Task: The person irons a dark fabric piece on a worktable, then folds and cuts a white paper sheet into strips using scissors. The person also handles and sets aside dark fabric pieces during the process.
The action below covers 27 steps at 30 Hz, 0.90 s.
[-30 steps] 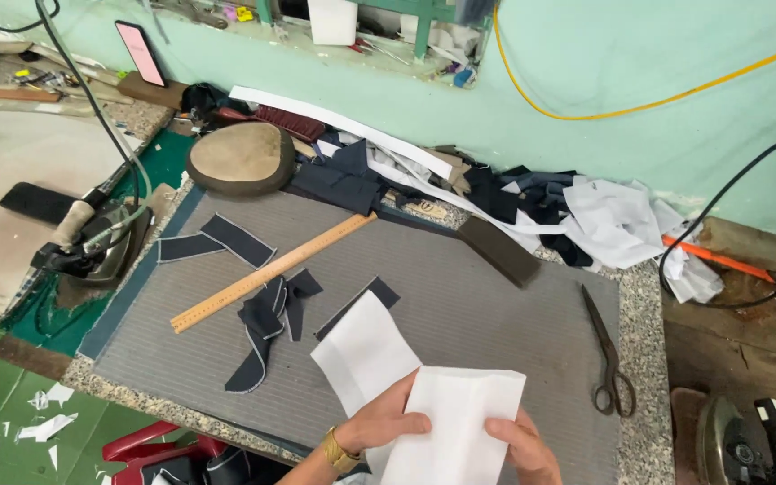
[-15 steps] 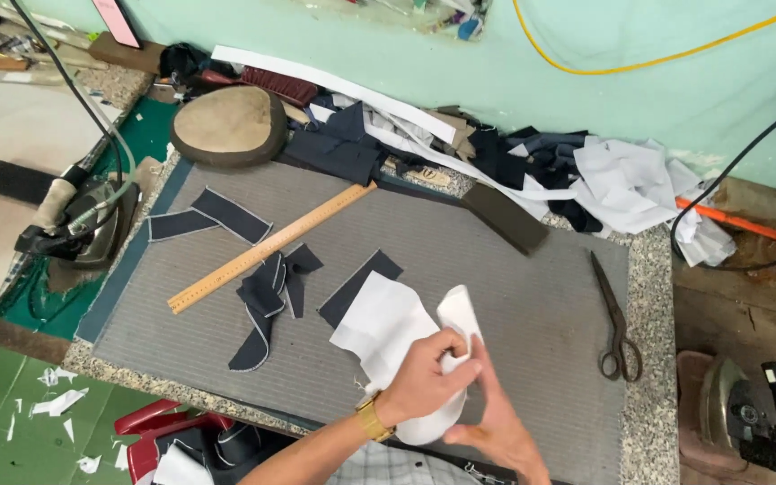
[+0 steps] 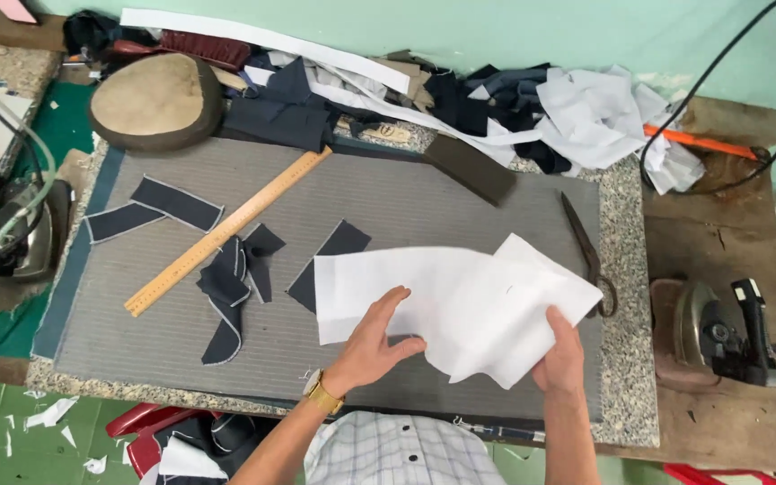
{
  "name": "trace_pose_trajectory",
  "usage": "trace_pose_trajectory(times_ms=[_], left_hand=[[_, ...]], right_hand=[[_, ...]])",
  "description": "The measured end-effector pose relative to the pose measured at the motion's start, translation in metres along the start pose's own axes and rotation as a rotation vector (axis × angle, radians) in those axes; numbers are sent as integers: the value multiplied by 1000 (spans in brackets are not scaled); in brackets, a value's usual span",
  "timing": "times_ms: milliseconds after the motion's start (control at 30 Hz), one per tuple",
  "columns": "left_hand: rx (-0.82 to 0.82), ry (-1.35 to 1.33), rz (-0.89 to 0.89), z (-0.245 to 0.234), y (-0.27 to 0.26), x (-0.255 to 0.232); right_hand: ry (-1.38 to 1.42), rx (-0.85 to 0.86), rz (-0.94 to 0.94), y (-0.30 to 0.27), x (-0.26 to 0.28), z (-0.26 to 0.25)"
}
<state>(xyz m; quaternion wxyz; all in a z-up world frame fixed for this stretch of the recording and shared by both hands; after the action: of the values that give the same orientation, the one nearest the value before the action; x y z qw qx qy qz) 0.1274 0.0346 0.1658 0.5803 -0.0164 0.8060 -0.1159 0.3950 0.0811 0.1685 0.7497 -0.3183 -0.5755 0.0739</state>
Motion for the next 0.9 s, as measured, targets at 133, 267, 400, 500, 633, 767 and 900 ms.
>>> trace_pose_trajectory(times_ms=[133, 267, 400, 500, 633, 767, 900], left_hand=[[117, -207, -164, 22, -3, -11], [196, -491, -183, 36, 3, -21], [155, -761, -281, 53, 9, -1], [67, -561, -292, 53, 13, -2], [28, -547, -225, 58, 20, -14], [161, -641, -144, 77, 21, -31], [388, -776, -172, 96, 0, -82]], right_hand=[[101, -128, 85, 5, -26, -3], [-44, 109, 257, 12, -77, -2], [-243, 345, 84, 2, -81, 7], [-568, 422, -339, 8, -76, 1], [-520, 221, -403, 1, -63, -13], [-361, 207, -285, 23, -76, -32], [-293, 175, -165, 33, -78, -38]])
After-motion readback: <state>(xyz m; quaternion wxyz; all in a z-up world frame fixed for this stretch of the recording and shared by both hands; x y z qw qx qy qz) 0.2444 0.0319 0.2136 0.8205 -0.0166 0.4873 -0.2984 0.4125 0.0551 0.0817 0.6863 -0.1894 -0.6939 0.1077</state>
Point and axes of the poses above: each hand's wrist, its own y-axis towards the middle knuckle, its own z-axis out of the palm, x = y × z, the point moved 4 cm from there along y, towards the middle knuckle, and after that the axes turned 6 degrees about -x, right-handed, at the moved point
